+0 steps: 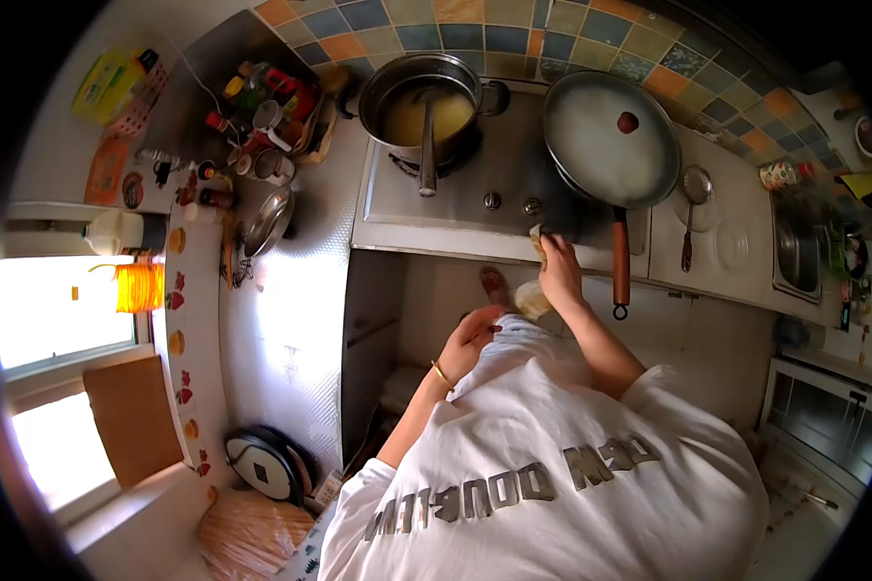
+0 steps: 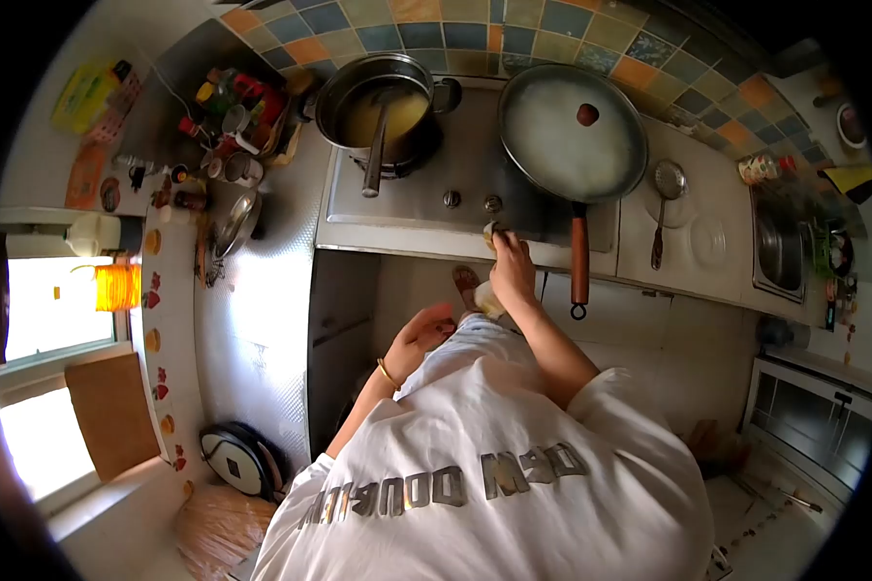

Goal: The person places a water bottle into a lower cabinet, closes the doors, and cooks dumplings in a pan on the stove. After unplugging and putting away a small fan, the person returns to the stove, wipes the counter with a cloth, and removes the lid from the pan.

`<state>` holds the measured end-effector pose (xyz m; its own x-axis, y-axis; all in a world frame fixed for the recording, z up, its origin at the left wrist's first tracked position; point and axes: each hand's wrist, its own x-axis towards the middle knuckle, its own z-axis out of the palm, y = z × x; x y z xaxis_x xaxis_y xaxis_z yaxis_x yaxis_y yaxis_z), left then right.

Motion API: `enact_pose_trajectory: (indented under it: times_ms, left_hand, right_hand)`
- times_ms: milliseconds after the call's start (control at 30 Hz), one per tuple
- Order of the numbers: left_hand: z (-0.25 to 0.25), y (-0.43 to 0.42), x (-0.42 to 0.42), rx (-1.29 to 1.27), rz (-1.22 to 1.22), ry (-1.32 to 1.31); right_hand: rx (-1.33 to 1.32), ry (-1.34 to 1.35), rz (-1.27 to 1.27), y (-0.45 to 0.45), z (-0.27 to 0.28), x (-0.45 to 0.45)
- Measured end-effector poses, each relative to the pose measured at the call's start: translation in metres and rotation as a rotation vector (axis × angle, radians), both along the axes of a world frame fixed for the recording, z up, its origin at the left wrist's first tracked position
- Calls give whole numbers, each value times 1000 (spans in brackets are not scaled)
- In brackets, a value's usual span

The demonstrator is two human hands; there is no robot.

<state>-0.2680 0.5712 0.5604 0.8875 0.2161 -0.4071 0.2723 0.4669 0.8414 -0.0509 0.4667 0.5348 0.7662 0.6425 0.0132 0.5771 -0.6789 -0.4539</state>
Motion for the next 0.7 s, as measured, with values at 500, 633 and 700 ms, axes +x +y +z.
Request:
enact_pose_trajectory:
  times_ms: [500,633,700]
  left_hand:
    - [2,44,23,-77,4,166]
    - [3,47,30,-78,11,162]
    - [9,52,36,-59,2,187]
  right_hand:
    - [-193,-173,-87,159,-90,144]
    - [-192,-71,22,165,-128,157]
    - [-182,-94,9,166,-136,157]
